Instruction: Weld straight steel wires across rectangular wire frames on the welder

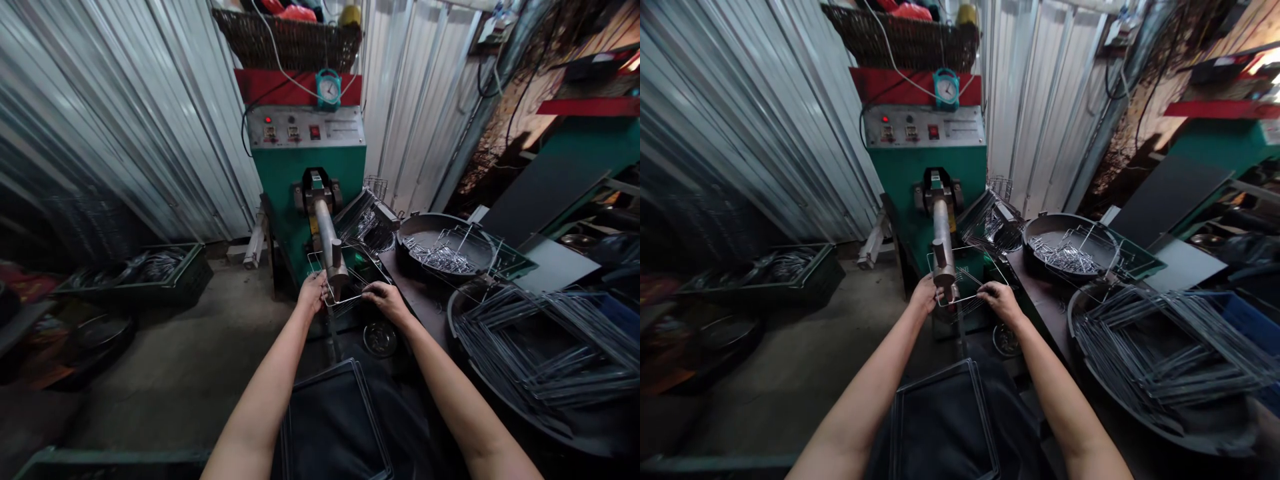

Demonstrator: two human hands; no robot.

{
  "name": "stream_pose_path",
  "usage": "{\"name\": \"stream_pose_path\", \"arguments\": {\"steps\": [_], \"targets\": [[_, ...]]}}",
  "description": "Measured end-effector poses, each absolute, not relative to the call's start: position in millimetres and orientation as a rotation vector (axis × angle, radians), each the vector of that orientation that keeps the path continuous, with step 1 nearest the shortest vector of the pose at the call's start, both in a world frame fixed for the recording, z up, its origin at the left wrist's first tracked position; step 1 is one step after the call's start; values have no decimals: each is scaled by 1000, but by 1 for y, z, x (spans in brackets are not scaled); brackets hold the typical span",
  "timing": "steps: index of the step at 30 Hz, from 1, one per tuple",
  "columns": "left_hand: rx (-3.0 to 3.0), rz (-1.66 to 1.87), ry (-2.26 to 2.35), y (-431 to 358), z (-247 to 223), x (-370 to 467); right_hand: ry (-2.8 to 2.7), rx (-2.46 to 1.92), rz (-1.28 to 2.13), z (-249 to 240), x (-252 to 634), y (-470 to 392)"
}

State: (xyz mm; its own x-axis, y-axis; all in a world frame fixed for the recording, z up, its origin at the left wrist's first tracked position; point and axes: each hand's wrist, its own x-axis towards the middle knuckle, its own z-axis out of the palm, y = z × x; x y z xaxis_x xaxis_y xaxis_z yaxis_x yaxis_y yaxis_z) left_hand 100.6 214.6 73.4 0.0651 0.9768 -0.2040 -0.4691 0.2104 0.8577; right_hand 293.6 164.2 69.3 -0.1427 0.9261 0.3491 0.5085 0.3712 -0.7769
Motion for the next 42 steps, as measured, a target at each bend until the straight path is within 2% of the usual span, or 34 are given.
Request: {"name": "stream_pose_path", "arguments": {"steps": [6, 9, 12, 14, 17, 21, 27, 31, 39, 42], "targets": [[690, 1252, 991, 224, 66, 103, -1859, -1294, 667, 74, 294, 181], [702, 1255, 1018, 224, 63, 103, -1836, -1295, 570, 79, 295, 176], [704, 1262, 1026, 224, 63, 103, -1564, -1340, 392, 69, 303, 151], [687, 1270, 1019, 223, 63, 102, -1291, -1419, 399, 46, 311, 126], [656, 1272, 987, 216, 62, 97, -814, -1511, 687, -3, 325, 91], [695, 1224, 907, 188, 59, 83, -347, -1389, 1129, -50, 337, 66], [747, 1163, 946, 123, 51, 63, -316, -1136, 1449, -28, 339, 59], [740, 1165, 1002, 90, 47, 53, -419, -1139, 1306, -15, 327, 47], [707, 1201, 1064, 66, 44, 29, -935, -1413, 892, -51, 284, 24], [722, 1186, 1078, 64, 46, 23, -997, -1409, 707, -32, 285, 32]]}}
